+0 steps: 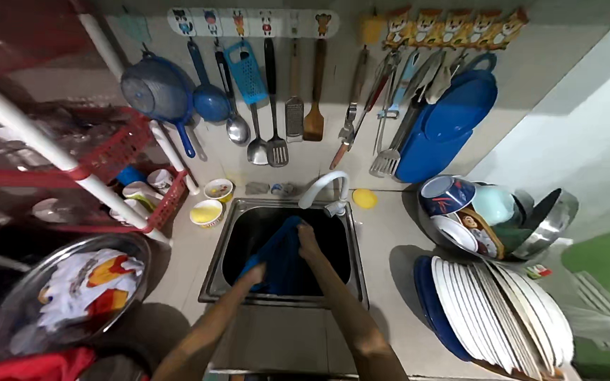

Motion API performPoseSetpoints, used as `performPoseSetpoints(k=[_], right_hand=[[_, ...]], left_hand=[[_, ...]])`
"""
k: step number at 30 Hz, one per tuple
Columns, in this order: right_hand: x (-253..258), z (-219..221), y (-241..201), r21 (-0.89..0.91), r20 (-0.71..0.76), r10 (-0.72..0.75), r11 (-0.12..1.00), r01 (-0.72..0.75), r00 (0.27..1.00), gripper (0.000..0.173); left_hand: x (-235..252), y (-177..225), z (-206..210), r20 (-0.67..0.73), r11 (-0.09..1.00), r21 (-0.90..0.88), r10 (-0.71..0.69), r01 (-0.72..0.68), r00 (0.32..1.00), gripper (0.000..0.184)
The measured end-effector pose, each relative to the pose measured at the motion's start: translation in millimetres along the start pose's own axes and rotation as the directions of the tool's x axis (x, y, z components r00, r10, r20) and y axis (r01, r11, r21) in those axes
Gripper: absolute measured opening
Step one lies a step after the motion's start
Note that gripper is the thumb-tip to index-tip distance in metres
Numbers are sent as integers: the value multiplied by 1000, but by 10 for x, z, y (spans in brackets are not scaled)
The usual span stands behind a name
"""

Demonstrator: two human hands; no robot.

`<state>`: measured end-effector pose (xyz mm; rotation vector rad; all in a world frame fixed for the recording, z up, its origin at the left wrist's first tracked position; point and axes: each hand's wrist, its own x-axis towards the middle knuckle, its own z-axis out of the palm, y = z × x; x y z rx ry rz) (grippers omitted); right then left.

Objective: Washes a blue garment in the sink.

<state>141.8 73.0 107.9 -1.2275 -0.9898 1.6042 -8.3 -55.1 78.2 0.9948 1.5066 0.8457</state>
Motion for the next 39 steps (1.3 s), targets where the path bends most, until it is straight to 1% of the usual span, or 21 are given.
performPoseSetpoints(k=[2,5,8,11,13,15,16,18,20,22,24,25,27,29,31,33,35,36,37,38,39], right_hand=[[260,-306,174,-125,-56,40,991,-47,998,33],[402,-579,324,-236,-73,40,970,-56,997,33],[388,-675,244,-206,-196,74,972,-115,978,32],[435,-997,209,-341,-247,103,922,-185,964,37],[501,-1247,201,-563,-142,93,811,-158,985,43],[499,-1372,99,-733,50,79,680,-17,996,60],[444,-1361,31,-753,144,41,653,82,989,65],[224,-1235,-123,-635,313,-160,698,332,936,50],[-128,-987,-302,-332,372,-406,782,528,835,30],[-405,-697,-397,43,350,-590,786,617,727,27],[-539,-399,-442,285,318,-667,745,602,674,29],[-557,-257,-436,321,310,-671,741,590,674,29],[-527,-61,-375,253,261,-659,752,608,706,25],[-498,-29,-351,14,170,-660,744,668,732,22],[-510,-90,-444,-173,114,-697,688,705,708,29],[-535,-195,-710,-251,133,-777,574,779,615,60],[-441,-284,-1031,-285,137,-871,422,861,473,78],[-368,-310,-1175,-279,155,-887,384,880,436,81],[-280,-321,-1267,-262,178,-887,374,890,426,80],[-214,-342,-1303,-249,224,-862,400,882,454,75],[-168,-379,-1313,-262,284,-822,428,865,493,67]], left_hand=[[442,28,66,-81,980,-151,-141,128,987,37],[502,441,0,-75,982,-65,-183,179,980,39],[333,960,-35,-43,994,110,-11,16,999,29],[325,1305,-260,-139,977,59,211,-205,967,30],[225,1645,-338,-208,950,52,313,-309,927,27],[149,1886,-350,-244,925,71,379,-374,893,26],[126,1967,-334,-253,916,58,397,-396,882,27],[111,2068,-281,-266,904,-2,412,-428,871,27],[92,2117,-193,-260,885,-58,434,-462,863,25],[30,2152,-88,-254,865,-112,450,-488,856,21],[-58,2204,18,-263,834,-155,483,-530,835,18],[-116,2257,64,-268,814,-172,502,-554,822,18],[-281,2393,149,-273,775,-185,550,-604,789,17],[-474,2521,166,-261,728,-204,604,-655,753,21],[-607,2593,98,-264,676,-263,635,-688,726,27],[-607,2508,-18,-318,578,-421,628,-699,711,32],[-463,2117,-52,-509,485,-520,485,-703,711,25],[-334,1752,30,-617,533,-484,355,-694,702,25],[-211,1256,144,-643,655,-418,276,-630,714,31],[-106,791,271,-626,799,-321,224,-509,747,35],[-56,492,398,-570,889,-268,164,-371,805,36]])
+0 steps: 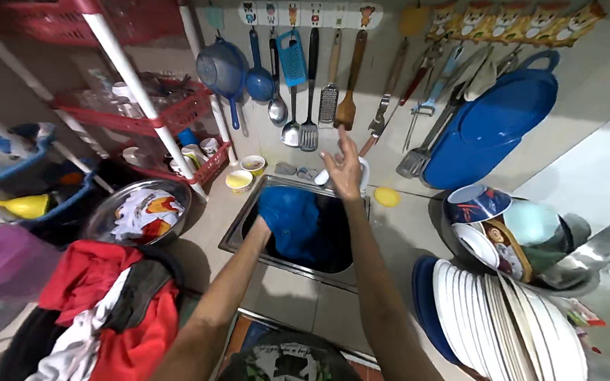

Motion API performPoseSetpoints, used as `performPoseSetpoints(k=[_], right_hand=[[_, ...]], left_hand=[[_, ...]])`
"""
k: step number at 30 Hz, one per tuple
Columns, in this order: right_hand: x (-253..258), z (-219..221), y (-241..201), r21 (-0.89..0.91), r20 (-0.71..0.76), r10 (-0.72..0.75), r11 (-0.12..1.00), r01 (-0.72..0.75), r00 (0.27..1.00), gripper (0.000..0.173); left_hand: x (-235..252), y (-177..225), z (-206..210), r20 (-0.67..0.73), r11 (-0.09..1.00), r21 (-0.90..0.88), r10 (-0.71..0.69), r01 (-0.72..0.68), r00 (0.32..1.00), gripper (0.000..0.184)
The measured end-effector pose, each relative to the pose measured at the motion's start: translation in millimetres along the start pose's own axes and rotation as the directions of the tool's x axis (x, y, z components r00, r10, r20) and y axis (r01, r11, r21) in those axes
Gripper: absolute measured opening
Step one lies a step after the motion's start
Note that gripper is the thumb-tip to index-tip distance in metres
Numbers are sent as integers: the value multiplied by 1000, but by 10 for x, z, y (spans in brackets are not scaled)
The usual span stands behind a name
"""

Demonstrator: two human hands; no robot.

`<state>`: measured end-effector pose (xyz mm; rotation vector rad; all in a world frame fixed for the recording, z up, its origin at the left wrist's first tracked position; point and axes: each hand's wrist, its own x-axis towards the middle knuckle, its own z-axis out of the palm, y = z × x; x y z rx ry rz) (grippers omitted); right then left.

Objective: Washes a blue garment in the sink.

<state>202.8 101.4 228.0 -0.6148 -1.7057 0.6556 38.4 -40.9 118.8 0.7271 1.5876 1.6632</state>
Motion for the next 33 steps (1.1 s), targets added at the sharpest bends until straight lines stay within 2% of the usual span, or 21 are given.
performPoseSetpoints(k=[1,3,4,6,8,10,12,14,15,17,19,20,22,23,25,27,28,30,33], right_hand=[[-24,-23,59,-14,59,29,1000,-28,998,55],[-272,-46,178,23,157,130,991,-136,979,33],[-454,-51,212,51,204,226,969,-241,952,30],[-779,-7,385,89,270,419,886,-456,867,34],[-1033,60,577,146,290,550,783,-604,783,40],[-1199,168,731,301,248,629,673,-676,737,39],[-1294,304,820,522,200,686,529,-669,699,38],[-1346,442,894,606,234,693,445,-659,682,40],[-1367,512,910,571,277,669,463,-678,690,39],[-1379,657,893,399,347,600,601,-692,721,30],[-1377,739,859,149,392,483,807,-572,783,24],[-1373,734,820,45,426,442,861,-506,790,26],[-1314,699,648,-56,430,473,864,-500,769,29],[-1290,667,554,-64,387,511,845,-531,767,29],[-1312,657,463,-75,320,549,827,-557,772,28],[-1281,726,490,-139,287,553,832,-537,782,30],[-1290,769,520,-171,265,557,831,-530,787,32],[-1321,824,490,-218,223,566,822,-526,793,38],[-1303,844,373,-265,249,626,778,-570,739,51]], left_hand=[[-38,-193,23,27,993,33,-116,116,993,35],[-60,-392,80,45,923,-166,-345,348,937,33],[-50,-424,123,47,873,-267,-411,408,910,34],[-22,-410,162,54,822,-350,-461,450,886,39],[67,-309,166,75,833,-329,-447,445,892,38],[135,-165,157,85,857,-314,-403,408,911,37],[183,-91,112,82,880,-358,-303,312,949,35],[171,-18,98,61,919,-352,-167,177,984,30],[127,72,113,47,946,-304,-107,116,993,29],[84,235,143,49,968,-248,-29,41,998,28],[99,228,86,18,977,-214,13,-9,1000,26],[103,138,-4,-15,988,-150,42,-44,999,30],[83,54,-132,-79,998,-8,69,-70,994,38],[19,104,-121,-86,998,6,70,-70,994,38],[-197,387,-68,-20,998,53,32,-31,999,39],[-343,759,-2,93,947,320,-9,-21,996,42],[-407,806,54,76,925,376,29,-56,997,41],[-454,731,82,20,972,220,81,-84,996,40],[-339,671,18,9,986,165,-24,22,1000,41]])
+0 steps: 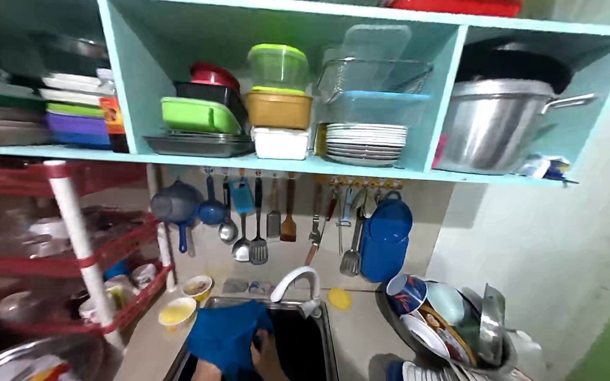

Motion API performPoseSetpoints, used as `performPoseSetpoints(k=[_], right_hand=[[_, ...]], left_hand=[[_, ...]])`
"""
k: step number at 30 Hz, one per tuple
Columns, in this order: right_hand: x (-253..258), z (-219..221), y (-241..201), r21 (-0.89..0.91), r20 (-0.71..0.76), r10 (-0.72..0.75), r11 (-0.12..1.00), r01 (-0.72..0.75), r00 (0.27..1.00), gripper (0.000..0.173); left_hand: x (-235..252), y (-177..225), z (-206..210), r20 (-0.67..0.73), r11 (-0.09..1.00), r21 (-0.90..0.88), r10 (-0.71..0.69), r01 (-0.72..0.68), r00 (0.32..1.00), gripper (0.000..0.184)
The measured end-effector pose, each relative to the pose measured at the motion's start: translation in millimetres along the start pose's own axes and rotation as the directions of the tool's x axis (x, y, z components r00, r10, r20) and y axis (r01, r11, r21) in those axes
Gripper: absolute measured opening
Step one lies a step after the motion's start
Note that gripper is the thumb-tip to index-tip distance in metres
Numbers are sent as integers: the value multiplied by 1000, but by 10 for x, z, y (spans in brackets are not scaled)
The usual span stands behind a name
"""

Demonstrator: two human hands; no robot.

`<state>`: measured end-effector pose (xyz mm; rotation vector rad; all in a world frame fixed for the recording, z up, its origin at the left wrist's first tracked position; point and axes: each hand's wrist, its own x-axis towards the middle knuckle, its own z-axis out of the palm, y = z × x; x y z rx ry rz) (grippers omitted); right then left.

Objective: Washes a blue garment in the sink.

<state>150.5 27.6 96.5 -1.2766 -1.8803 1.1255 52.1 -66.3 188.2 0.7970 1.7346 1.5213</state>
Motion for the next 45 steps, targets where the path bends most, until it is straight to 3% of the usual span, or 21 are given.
performPoseSetpoints(k=[3,5,10,12,15,18,20,21,22,23,24,25,26,27,30,33,35,37,40,43,45], right_hand=[[-6,-58,-189,123,76,-47,992,37,996,52],[-1,-183,-416,294,-3,-92,952,89,996,42],[208,-960,-1301,433,-176,-66,891,138,982,34],[179,-1269,-1537,463,-167,-112,868,178,980,35],[312,-1510,-2044,557,-212,-183,785,272,960,31],[481,-1594,-2477,669,-268,-243,650,362,932,24],[505,-1640,-2626,725,-281,-258,575,381,924,20],[522,-1651,-2665,750,-286,-254,541,381,924,19],[545,-1641,-2686,766,-299,-235,519,380,925,18],[578,-1616,-2680,773,-315,-213,507,381,925,20],[615,-1576,-2644,764,-336,-195,516,388,921,22],[663,-1522,-2584,727,-359,-187,558,400,914,23],[716,-1456,-2496,659,-375,-200,630,412,905,23],[771,-1384,-2373,558,-360,-240,719,415,901,25],[825,-1226,-1885,159,-56,-322,931,327,945,36],[722,-1100,-1494,-167,297,-211,949,268,931,61],[600,-993,-1269,-212,355,-171,943,257,919,53],[497,-867,-1018,-108,390,-128,977,184,912,32],[296,-678,-611,236,250,-167,966,107,954,35],[153,-463,-254,590,-41,-183,789,171,982,31],[138,-345,-134,720,-125,-160,665,201,979,32]], left_hand=[[290,-269,36,-53,995,-40,89,-91,995,42],[418,-258,34,-50,986,-85,137,-141,989,41],[577,151,-89,-118,952,-205,206,-226,971,39],[640,292,-187,-115,971,-72,217,-226,969,40],[753,290,-398,12,945,238,227,-223,974,40],[731,251,-493,186,763,621,79,-179,979,40],[815,42,-506,347,734,647,-41,-207,937,58],[870,-68,-499,463,686,661,-53,-305,885,70],[919,-170,-497,542,577,708,-75,-406,837,86],[931,-247,-485,572,402,778,-136,-482,809,95],[912,-307,-456,556,219,829,-228,-515,799,92],[881,-349,-434,532,115,845,-288,-522,796,72],[877,-376,-444,527,116,847,-312,-519,790,50],[912,-409,-478,540,187,842,-313,-507,781,43],[1001,-449,-557,548,437,813,-353,-384,758,57],[1050,-494,-509,491,663,714,-242,-227,837,52],[1197,-588,-436,442,806,572,-148,-150,885,49],[1211,-426,-301,406,896,443,-185,-16,895,45],[1127,-109,-123,396,973,181,-204,142,895,35],[1105,231,12,446,994,-26,-83,105,891,33],[1042,447,103,454,985,-162,26,54,890,25]])
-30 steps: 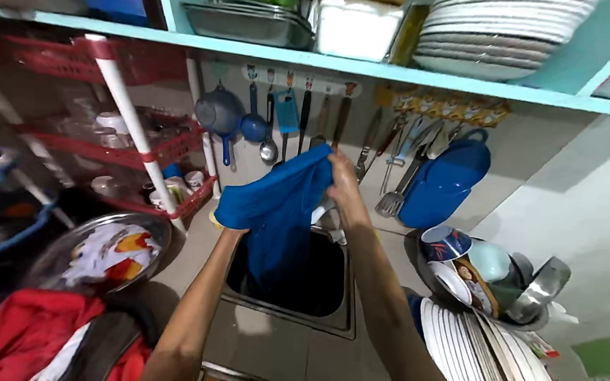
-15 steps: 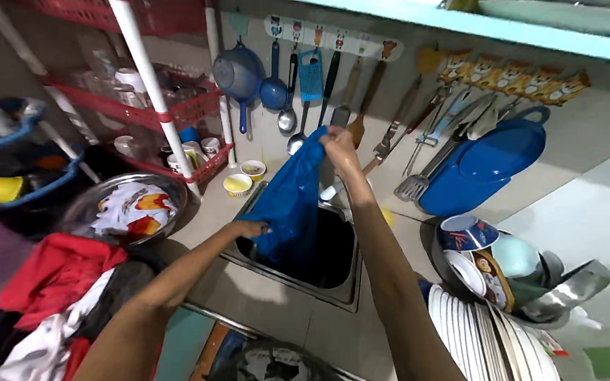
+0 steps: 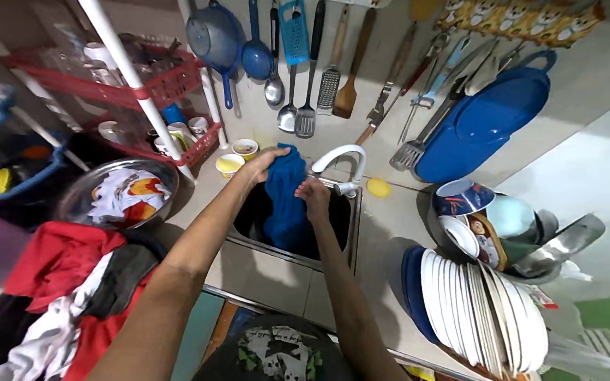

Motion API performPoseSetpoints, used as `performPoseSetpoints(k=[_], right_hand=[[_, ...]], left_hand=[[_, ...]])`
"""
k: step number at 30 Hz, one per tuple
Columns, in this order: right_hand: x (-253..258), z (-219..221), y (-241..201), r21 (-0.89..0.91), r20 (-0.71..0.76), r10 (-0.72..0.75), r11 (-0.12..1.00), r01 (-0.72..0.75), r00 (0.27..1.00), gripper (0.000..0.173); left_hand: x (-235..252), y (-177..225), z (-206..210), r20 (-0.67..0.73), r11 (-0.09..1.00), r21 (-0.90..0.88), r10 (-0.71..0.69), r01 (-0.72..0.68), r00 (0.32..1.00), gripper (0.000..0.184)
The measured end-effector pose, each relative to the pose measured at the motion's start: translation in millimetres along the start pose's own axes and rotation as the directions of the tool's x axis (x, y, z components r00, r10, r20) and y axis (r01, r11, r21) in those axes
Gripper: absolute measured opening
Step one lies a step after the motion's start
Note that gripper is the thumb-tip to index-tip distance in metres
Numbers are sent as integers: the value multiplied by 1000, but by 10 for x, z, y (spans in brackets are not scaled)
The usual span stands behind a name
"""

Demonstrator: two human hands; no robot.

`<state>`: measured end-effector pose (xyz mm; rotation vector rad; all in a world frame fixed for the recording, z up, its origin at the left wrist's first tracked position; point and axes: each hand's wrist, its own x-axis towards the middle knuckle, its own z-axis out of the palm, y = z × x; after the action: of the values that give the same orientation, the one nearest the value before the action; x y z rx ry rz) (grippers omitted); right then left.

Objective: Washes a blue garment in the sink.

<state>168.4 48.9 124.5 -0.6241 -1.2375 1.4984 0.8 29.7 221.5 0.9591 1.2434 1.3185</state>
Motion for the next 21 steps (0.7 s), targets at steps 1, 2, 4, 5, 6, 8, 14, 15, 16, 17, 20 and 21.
performPoseSetpoints(k=[1,2,4,5,6,8,14,15,16,17,20,21], right_hand=[[-19,3,31,-4,-4,-5,1000,5,1000,32],[-50,3,31,-80,5,-7,997,7,1000,32],[-121,17,-45,-358,10,28,933,-23,1000,30],[-127,20,-75,-475,9,34,880,-25,999,29],[-137,22,-101,-552,14,14,834,-4,1000,29],[-168,37,-163,-564,13,-15,826,19,1000,39],[-115,-15,-417,-526,21,-253,820,226,967,32],[-12,-115,-428,-491,-42,-304,836,245,952,32],[76,-215,-484,-450,-109,-333,857,252,937,32],[160,-284,-570,-421,-169,-359,868,262,918,31],[449,-347,-816,-379,-245,-438,864,330,865,24],[511,-337,-882,-365,-233,-451,862,352,862,22]], left_hand=[[-12,106,64,14,997,-51,51,-50,999,20],[-35,227,129,21,991,-94,97,-95,995,17],[-93,478,240,6,971,-163,180,-177,984,15],[-108,596,277,-2,959,-182,221,-217,975,15],[-114,697,299,2,947,-200,258,-253,966,15],[-141,860,324,30,926,-218,321,-308,946,14],[-273,1111,224,78,906,-153,410,-395,909,12],[-297,1109,145,80,906,-129,416,-404,906,11],[-315,1085,44,81,905,-106,422,-413,903,11],[-339,1044,-57,84,905,-77,423,-418,902,12],[-380,879,-281,109,918,-19,397,-397,911,15],[-385,830,-330,119,920,-22,390,-391,913,14]])
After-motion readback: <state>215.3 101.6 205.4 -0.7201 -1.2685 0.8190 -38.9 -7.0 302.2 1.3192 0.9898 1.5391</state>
